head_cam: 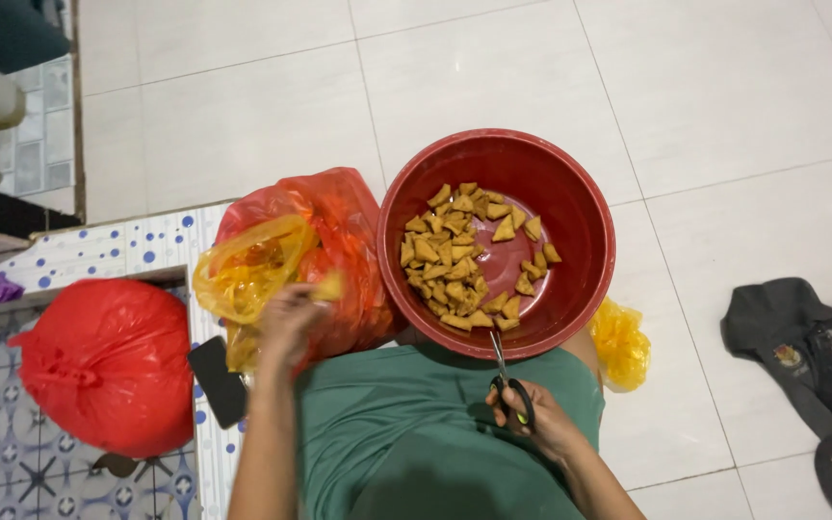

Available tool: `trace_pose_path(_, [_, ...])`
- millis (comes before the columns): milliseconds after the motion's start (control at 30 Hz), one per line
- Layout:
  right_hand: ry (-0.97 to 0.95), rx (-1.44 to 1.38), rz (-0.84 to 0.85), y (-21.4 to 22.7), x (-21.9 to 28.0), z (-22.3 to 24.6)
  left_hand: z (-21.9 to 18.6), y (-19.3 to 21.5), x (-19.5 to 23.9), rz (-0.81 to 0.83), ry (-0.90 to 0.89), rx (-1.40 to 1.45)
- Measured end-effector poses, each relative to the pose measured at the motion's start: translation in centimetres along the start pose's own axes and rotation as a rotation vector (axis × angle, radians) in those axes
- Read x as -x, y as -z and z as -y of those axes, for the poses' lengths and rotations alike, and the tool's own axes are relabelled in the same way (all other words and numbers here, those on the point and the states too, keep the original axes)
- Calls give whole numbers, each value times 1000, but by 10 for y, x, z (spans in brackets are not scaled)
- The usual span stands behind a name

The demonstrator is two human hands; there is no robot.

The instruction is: The person sits on the floor and uses scissors to cut fried dough pieces from a plastic bag into smaller pieces, placing them into a red bowl. They repeatedly reach into the bag, cut individual pieces, and deposit them into the bowl.

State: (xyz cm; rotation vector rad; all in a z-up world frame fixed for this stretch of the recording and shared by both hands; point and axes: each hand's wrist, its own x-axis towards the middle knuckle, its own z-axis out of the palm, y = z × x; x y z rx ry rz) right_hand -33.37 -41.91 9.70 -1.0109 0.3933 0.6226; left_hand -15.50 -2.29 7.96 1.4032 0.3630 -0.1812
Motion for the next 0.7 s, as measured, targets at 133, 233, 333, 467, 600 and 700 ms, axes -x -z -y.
trace_pose_path(133, [76, 136, -16, -14, 6, 18, 8, -68, 37, 286, 97, 181])
trace_pose_path(233, [196, 230, -10, -17, 17, 25, 33, -98, 51, 501, 192, 297])
trace_pose_path(333, [277, 274, 20, -22, 32, 32, 25, -122, 67, 717, 210, 338])
trace_pose_path(467, [319, 339, 0, -18, 43, 29, 30, -143, 79, 770, 350, 425])
trace_pose_path(600, [272, 374, -48, -23, 47, 30, 37, -157, 85, 708, 470, 570])
trace_pose_path(700, [255, 348, -13, -15, 44, 21, 22, -163, 92, 661, 355, 358])
